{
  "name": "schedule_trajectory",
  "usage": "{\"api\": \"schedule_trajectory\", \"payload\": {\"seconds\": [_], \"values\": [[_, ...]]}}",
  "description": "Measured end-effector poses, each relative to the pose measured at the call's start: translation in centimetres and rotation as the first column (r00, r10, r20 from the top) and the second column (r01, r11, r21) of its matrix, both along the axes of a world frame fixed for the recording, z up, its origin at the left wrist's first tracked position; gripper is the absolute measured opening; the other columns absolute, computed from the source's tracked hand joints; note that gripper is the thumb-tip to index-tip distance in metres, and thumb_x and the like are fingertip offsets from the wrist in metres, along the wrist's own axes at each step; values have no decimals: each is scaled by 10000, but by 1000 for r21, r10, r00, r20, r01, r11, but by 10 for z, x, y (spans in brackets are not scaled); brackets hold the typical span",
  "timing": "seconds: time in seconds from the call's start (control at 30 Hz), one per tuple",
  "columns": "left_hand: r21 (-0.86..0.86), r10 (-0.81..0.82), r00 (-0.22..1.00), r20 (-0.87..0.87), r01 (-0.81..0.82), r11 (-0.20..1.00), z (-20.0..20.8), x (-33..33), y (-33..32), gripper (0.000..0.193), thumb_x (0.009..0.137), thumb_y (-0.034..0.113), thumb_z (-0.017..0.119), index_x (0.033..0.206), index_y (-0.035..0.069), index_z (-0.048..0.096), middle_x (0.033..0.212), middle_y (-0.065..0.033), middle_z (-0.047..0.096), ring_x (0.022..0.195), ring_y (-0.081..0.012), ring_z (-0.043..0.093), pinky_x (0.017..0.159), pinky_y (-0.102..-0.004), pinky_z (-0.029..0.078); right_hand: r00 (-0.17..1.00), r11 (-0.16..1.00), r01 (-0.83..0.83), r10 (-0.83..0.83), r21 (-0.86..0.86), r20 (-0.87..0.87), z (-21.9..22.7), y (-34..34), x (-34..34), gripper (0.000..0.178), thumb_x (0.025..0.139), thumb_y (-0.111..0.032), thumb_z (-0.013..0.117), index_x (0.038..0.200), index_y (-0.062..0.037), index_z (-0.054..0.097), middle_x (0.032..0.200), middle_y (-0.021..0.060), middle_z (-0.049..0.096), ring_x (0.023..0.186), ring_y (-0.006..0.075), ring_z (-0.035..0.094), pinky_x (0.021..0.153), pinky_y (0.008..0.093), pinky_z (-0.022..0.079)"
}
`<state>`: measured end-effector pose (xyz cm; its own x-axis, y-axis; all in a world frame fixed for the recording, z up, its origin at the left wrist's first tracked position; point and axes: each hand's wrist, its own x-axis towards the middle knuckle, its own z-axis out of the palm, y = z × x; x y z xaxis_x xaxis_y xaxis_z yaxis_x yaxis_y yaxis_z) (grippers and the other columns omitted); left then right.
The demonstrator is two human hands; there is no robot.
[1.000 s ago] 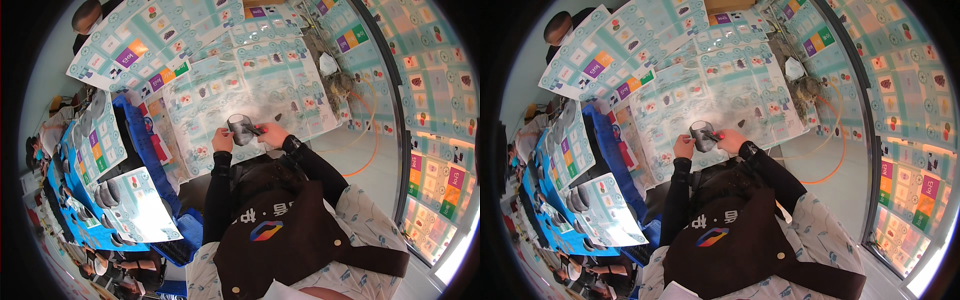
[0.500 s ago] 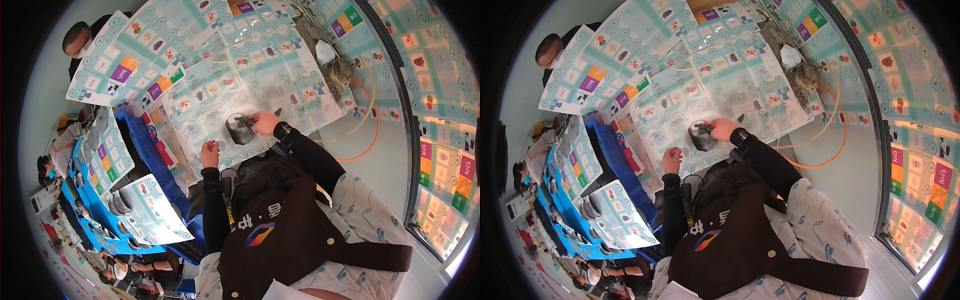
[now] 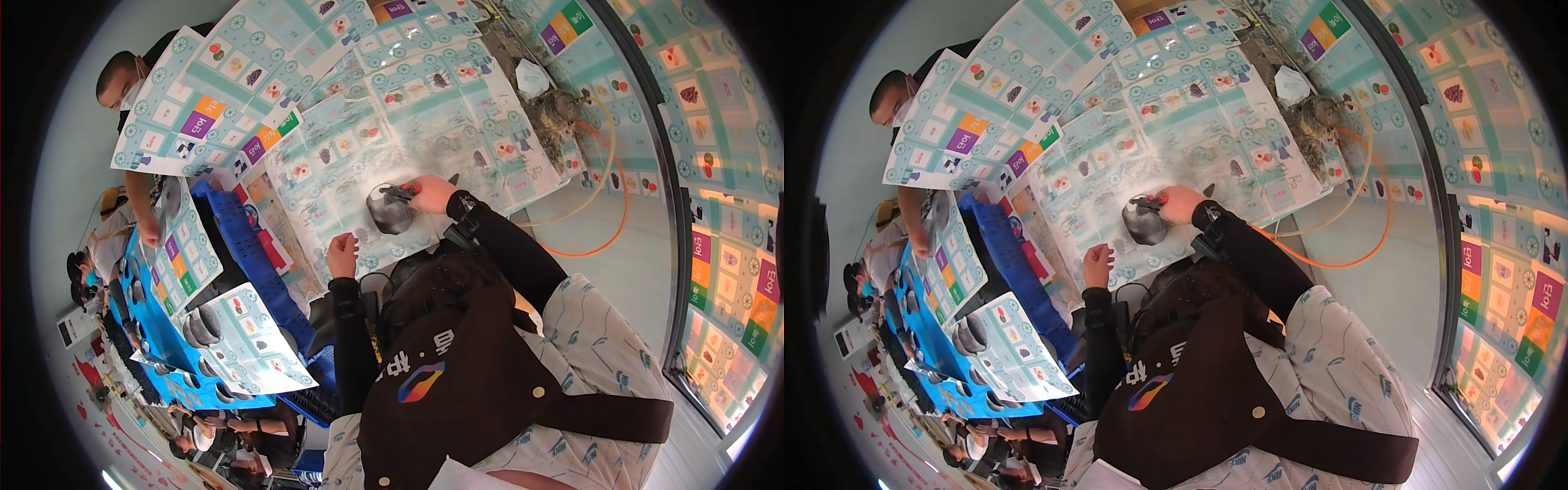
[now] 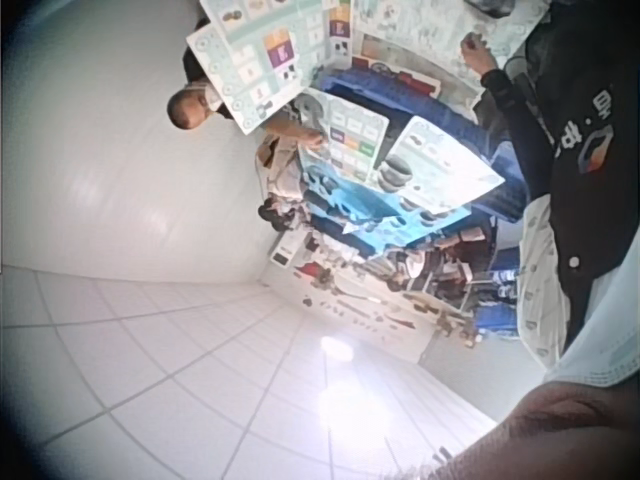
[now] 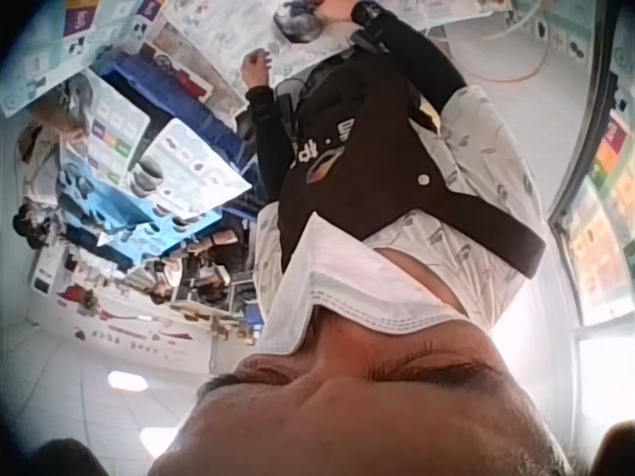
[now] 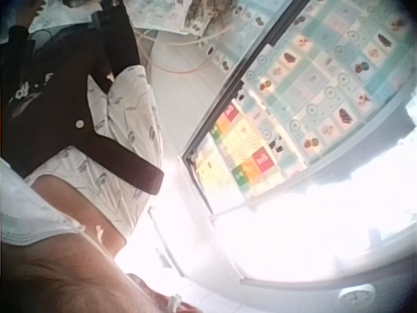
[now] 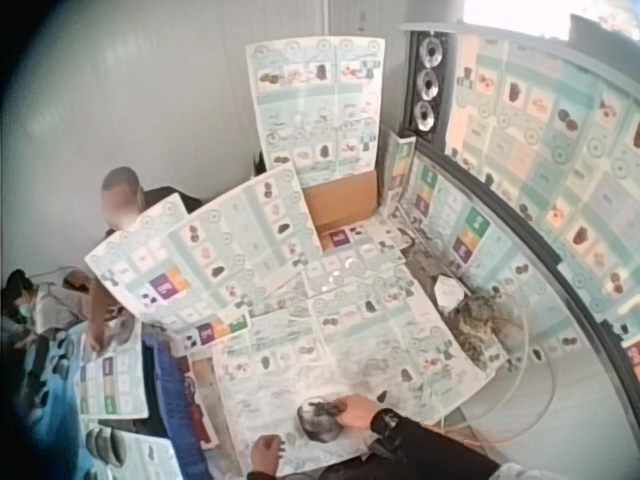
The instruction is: Using a heat gun to process or shape shoe components at a workstation.
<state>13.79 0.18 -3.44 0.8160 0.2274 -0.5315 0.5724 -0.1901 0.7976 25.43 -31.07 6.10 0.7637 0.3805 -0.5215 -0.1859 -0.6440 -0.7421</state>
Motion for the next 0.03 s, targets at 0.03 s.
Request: {"api": "schedule_trajectory", "payload": {"seconds": [0.03], "values": [[0, 1, 1000, 1, -1, 1000, 0, 0, -1, 279, 980, 242, 645, 1154, 23, 647, 984, -91, 742, 803, -153, 697, 629, -265, 540, 1000, 999, -20, 21, -29, 22, -5, 0, 1, 401, 727, -196, 655, 1093, -39, 704, 964, 215, 734, 896, 322, 708, 805, 410, 540]]}}
